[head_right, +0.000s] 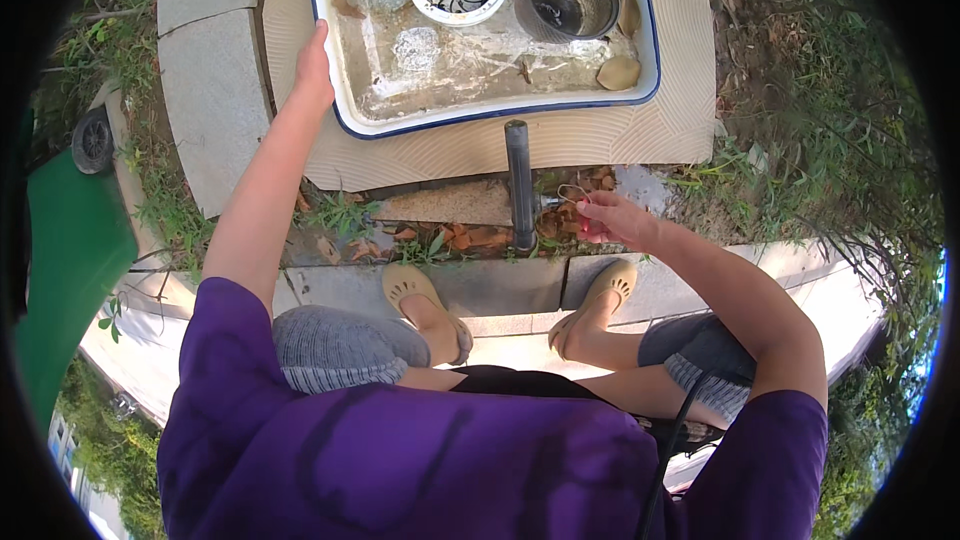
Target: Washing various dishes, a strainer, and a tray at an outdoor faucet.
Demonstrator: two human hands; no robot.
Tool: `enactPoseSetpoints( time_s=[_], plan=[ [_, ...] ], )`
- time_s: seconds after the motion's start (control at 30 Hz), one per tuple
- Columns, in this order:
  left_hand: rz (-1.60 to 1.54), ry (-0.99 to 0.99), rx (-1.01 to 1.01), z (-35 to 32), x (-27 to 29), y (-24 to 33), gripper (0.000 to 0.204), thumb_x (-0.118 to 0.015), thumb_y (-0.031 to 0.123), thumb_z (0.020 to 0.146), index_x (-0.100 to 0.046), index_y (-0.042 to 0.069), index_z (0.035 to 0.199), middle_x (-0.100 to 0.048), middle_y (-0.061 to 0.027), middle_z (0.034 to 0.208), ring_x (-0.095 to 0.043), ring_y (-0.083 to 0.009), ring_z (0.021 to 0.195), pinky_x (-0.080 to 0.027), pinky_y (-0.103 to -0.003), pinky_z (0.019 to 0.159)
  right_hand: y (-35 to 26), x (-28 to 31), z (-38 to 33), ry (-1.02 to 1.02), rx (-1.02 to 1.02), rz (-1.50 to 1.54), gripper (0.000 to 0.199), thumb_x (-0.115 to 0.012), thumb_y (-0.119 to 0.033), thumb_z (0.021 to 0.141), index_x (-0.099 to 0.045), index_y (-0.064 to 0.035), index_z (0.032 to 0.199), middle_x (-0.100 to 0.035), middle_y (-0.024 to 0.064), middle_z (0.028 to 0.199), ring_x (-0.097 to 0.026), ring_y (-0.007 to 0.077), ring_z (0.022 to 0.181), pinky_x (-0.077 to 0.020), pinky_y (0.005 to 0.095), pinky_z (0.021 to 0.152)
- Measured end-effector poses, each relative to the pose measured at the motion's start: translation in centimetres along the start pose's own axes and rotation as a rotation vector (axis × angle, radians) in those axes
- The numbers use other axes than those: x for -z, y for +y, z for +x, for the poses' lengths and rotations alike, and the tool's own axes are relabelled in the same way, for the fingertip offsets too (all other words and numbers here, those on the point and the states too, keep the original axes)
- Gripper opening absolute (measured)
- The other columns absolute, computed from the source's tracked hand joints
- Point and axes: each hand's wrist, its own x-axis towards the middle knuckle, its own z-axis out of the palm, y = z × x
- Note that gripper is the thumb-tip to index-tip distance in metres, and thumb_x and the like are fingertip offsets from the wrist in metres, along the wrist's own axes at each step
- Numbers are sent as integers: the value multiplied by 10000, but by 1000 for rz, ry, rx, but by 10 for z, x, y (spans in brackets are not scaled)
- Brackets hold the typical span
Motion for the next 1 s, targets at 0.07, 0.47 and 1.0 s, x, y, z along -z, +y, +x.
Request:
enactPoseSetpoints(
  time_s=[0.07,0.47,1.0],
  plan=[
    [-13,-22,-60,-5,-7,4,498,-432,358,943,-472,-42,1237,-556,-153,1184,-556,-247,1062,-438,-374,898,7,5,6,-52,-45,225,281,-544,-266,925,-502,-58,1109,-573,50,892,-615,186,861,-505,284,709],
    [81,-41,-91,11,5,-2,494,-411,350,949,-447,-34,1258,-536,-161,1224,-545,-258,1091,-432,-392,932,-2,-11,35,-99,-101,298,371,-529,-274,931,-432,-11,1175,-529,75,880,-616,245,885,-532,332,790],
    [35,-19,-36,6,3,3,493,-409,357,951,-461,-39,1241,-560,-162,1189,-567,-264,1054,-450,-387,909,-9,-11,35,-87,-61,289,352,-540,-259,925,-430,-22,1161,-524,91,917,-612,233,872,-549,306,745]
  ],
)
